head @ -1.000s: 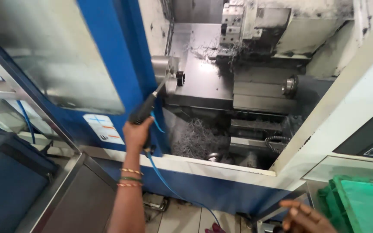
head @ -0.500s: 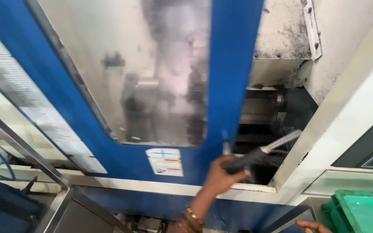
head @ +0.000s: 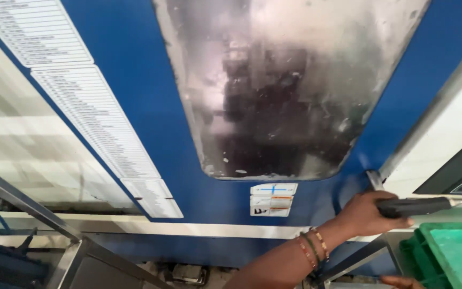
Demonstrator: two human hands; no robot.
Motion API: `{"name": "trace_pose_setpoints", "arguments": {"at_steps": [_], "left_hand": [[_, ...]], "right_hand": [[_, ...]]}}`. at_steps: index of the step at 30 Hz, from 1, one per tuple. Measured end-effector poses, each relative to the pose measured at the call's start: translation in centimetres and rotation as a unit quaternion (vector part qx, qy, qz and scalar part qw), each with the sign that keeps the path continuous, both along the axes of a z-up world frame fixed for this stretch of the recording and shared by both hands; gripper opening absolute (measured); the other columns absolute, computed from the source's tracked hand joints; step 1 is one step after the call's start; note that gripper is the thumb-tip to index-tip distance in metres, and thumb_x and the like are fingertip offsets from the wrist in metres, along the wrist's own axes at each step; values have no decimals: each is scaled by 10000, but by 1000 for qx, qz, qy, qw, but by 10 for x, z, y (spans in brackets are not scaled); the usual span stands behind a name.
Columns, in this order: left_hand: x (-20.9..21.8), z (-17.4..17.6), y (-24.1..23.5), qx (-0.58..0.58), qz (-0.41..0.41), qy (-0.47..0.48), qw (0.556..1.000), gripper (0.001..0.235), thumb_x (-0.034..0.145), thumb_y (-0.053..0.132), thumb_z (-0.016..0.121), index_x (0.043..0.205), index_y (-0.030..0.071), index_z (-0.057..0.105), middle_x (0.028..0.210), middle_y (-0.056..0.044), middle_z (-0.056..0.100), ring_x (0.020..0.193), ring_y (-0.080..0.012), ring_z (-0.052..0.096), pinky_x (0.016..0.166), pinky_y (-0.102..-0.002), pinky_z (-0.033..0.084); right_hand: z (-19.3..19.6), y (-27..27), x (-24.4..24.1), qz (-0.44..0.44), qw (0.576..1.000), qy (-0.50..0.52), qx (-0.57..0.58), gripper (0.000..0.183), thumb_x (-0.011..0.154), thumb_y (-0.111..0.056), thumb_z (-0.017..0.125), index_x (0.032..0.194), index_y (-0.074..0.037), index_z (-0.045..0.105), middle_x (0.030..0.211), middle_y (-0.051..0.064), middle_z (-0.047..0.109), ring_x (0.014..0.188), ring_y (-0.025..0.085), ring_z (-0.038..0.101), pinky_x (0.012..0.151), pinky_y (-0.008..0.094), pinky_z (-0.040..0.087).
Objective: Operate a CNC lathe to machine a metal part, use an air gun to clean it, and verify dimensions on a gauge.
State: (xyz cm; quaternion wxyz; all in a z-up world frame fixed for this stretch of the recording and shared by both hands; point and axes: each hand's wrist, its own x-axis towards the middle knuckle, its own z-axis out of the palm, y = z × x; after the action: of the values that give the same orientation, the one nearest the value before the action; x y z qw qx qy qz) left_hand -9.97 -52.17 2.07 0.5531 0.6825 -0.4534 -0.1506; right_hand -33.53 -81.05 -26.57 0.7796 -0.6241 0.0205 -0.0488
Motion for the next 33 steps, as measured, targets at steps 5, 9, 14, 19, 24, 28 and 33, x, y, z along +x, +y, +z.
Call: {"name": "trace_pose_setpoints", "arguments": {"at_steps": [5, 9, 14, 19, 24, 28, 33], "left_hand": [[-13, -14, 56, -105, -69, 250, 960, 652, 870, 385, 819, 1389, 54, 606, 1171, -153, 675, 1047, -270, 641, 922, -405, 510], [-37, -17, 182, -222, -49, 613, 757, 314, 1046, 285, 518, 1245, 99, 675, 1248, -25, 690, 1158, -140, 652, 1048, -310, 484], [-60, -92, 345, 22, 230, 356, 906, 570, 951, 417, 578, 1426, 117, 483, 1242, -120, 697, 919, -274, 674, 857, -406, 509], [-37, -220, 443, -111, 304, 537, 779, 683, 931, 222, 763, 1529, 65, 474, 845, -471, 350, 556, -383, 455, 569, -526, 414], [-85, -18, 414, -134, 286, 491, 812, 1114, 642, 28, 797, 1488, 322, 134, 1102, -108, 698, 897, -181, 751, 785, -370, 640], [-73, -105, 390, -234, 393, 382, 803, 621, 929, 164, 683, 1466, 67, 388, 1043, -134, 696, 866, -219, 746, 751, -385, 626], [-84, -31, 392, -408, 308, 456, 728, 642, 939, 193, 636, 1499, 98, 335, 889, -111, 682, 742, -174, 727, 617, -333, 611]], "right_hand": [[67, 124, 10, 7, 1000, 1, 31, 380, 994, -99, 555, 1307, 105, 621, 919, 252, 721, 814, 308, 769, 778, 436, 586], [120, 186, 44, 104, 981, -134, -90, 311, 1085, -112, 576, 1287, 109, 660, 1020, 248, 711, 896, 316, 737, 787, 436, 571], [259, 319, 86, 101, 973, 187, -88, 349, 856, -108, 740, 1188, -31, 665, 765, 145, 745, 700, 196, 715, 663, 351, 547], [328, 420, 119, 202, 967, 153, -6, 259, 911, -140, 741, 1111, 18, 692, 729, 100, 659, 551, 125, 573, 504, 278, 454], [343, 497, 146, 324, 937, 98, 80, 223, 966, -157, 676, 1106, 18, 672, 749, 114, 681, 539, 120, 591, 470, 255, 459], [347, 536, 142, 381, 918, 109, 30, 211, 978, -142, 687, 1098, 31, 708, 728, 122, 682, 494, 114, 570, 457, 240, 448], [310, 514, 137, 333, 943, 7, -21, 208, 969, -126, 721, 1110, 25, 746, 969, 127, 754, 919, 191, 740, 875, 334, 602]]}}
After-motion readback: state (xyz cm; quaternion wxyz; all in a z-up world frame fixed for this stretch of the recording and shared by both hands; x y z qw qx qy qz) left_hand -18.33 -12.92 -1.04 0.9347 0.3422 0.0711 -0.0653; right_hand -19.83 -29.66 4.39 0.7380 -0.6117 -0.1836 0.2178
